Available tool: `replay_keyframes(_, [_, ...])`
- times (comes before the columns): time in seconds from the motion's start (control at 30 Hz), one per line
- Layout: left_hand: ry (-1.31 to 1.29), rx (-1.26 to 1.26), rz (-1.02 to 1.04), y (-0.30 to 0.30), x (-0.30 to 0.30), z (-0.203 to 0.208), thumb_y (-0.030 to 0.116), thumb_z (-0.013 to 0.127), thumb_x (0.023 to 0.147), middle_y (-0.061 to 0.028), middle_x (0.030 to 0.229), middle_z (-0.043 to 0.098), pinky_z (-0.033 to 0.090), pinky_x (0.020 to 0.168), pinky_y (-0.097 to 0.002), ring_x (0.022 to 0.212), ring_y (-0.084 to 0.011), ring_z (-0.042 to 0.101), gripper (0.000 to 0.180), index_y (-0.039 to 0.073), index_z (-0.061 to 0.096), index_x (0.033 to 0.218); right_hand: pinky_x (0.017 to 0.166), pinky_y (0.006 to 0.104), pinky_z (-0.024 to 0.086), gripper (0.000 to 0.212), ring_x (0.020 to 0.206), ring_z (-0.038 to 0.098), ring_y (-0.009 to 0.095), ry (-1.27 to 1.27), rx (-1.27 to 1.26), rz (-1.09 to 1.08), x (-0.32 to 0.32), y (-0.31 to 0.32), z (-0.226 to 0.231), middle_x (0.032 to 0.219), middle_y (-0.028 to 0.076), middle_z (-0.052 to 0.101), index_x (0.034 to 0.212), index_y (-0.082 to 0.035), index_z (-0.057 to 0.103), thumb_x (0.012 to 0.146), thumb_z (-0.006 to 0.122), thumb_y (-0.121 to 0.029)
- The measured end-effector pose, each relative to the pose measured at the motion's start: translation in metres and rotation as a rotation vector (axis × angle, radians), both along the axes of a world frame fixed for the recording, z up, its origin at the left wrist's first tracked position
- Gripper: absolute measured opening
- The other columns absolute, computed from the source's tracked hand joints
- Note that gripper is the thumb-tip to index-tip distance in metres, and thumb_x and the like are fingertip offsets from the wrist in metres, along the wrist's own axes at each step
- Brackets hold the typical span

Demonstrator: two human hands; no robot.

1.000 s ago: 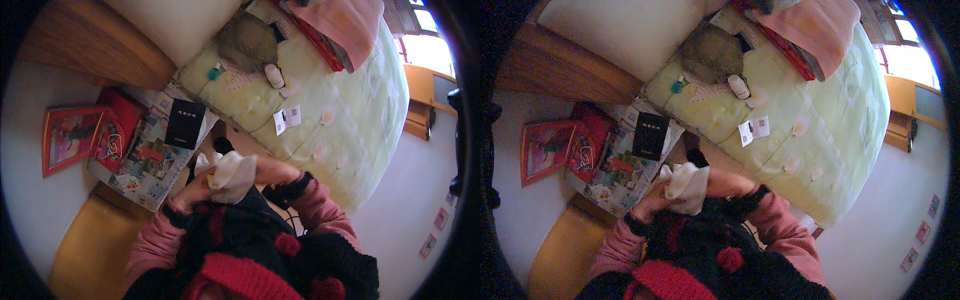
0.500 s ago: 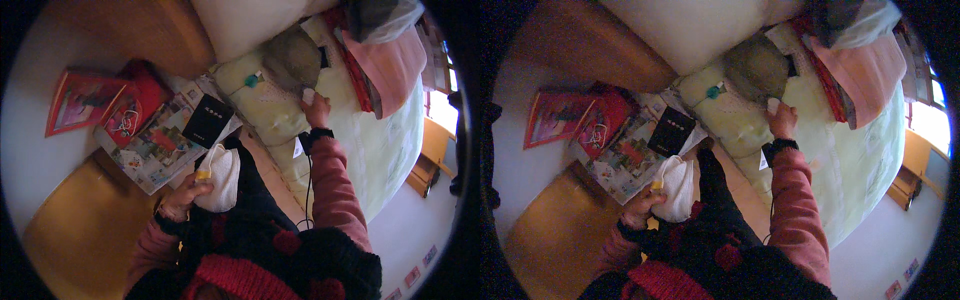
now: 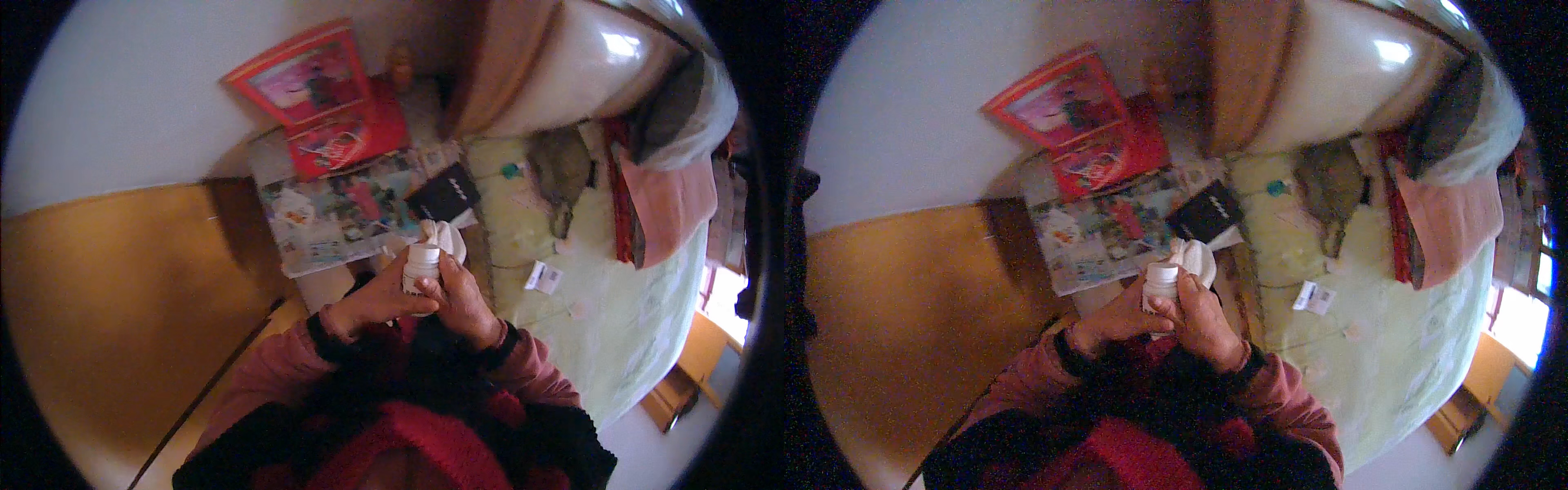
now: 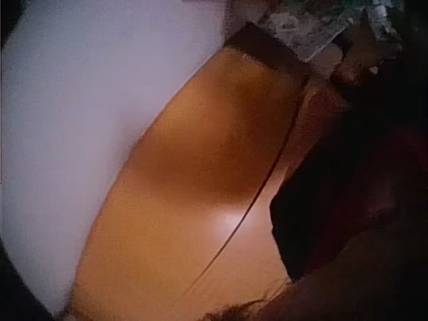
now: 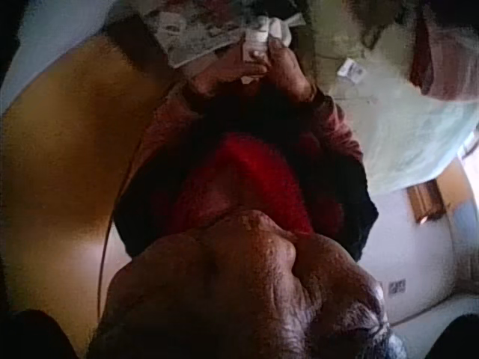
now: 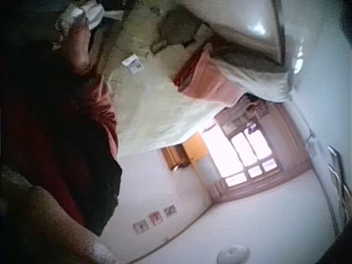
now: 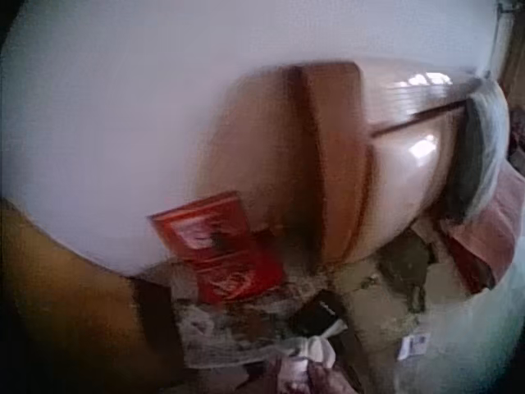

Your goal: The person wipes a bedside table and bed headboard with a cloth, handles several small bottles and a plastic bag, and places items into a drawer under the bed. The person also wipes the bed headboard and moves around the room.

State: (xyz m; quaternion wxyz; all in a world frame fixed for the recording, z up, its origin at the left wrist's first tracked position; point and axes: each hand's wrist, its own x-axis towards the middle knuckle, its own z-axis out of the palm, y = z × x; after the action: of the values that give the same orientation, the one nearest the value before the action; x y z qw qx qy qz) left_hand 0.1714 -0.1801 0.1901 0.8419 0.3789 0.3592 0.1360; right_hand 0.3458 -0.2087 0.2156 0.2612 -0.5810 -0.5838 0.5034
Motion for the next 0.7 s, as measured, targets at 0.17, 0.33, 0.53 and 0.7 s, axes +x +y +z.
replay_keyframes(0.17, [-0.101,-0.061,0.188,-0.005,-0.069,0.047,0.014,0.073,0.072,-0.0077,0.120,0.048,0.040,0.094,-0.0343,0.109,-0.0175,0.048,0.078,0.006,0.029,0.136,0.079,0.0337,0.048,0.045,0.092,0.058,0.018,0.769,-0.193,-0.246,-0.032,-0.008,0.028,0.104,0.013,0.057,0.126,0.005,0.044,0.099,0.039,-0.031])
replay_keyframes(0.33, [-0.277,-0.012,0.378,-0.012,-0.133,0.085,0.020,0.074,0.070,-0.0063,0.121,0.048,0.036,0.098,-0.0354,0.114,-0.0178,0.046,0.085,0.009,0.025,0.139,0.082,0.0351,0.048,0.045,0.099,0.055,0.019,0.255,0.001,-0.333,-0.092,-0.014,-0.002,0.117,0.012,0.052,0.132,-0.002,0.038,0.092,0.053,-0.018])
replay_keyframes(0.53, [-0.361,-0.186,0.316,-0.027,-0.181,0.107,0.030,0.075,0.070,-0.0058,0.122,0.048,0.037,0.098,-0.0355,0.113,-0.0186,0.048,0.088,0.008,0.025,0.139,0.097,0.0333,0.041,0.051,0.120,0.044,0.017,0.727,-0.003,0.085,-0.146,-0.006,0.010,0.131,0.007,0.047,0.131,-0.004,0.043,0.085,0.063,-0.014])
replay_keyframes(0.7, [-0.315,-0.164,0.353,-0.033,-0.189,0.108,0.027,0.073,0.074,-0.0064,0.116,0.052,0.043,0.093,-0.0373,0.108,-0.0192,0.052,0.082,0.011,0.026,0.138,0.075,0.0347,0.048,0.033,0.085,0.062,0.029,-0.119,0.586,0.212,-0.160,0.025,0.046,0.090,0.008,0.064,0.105,-0.005,0.061,0.075,0.068,-0.019])
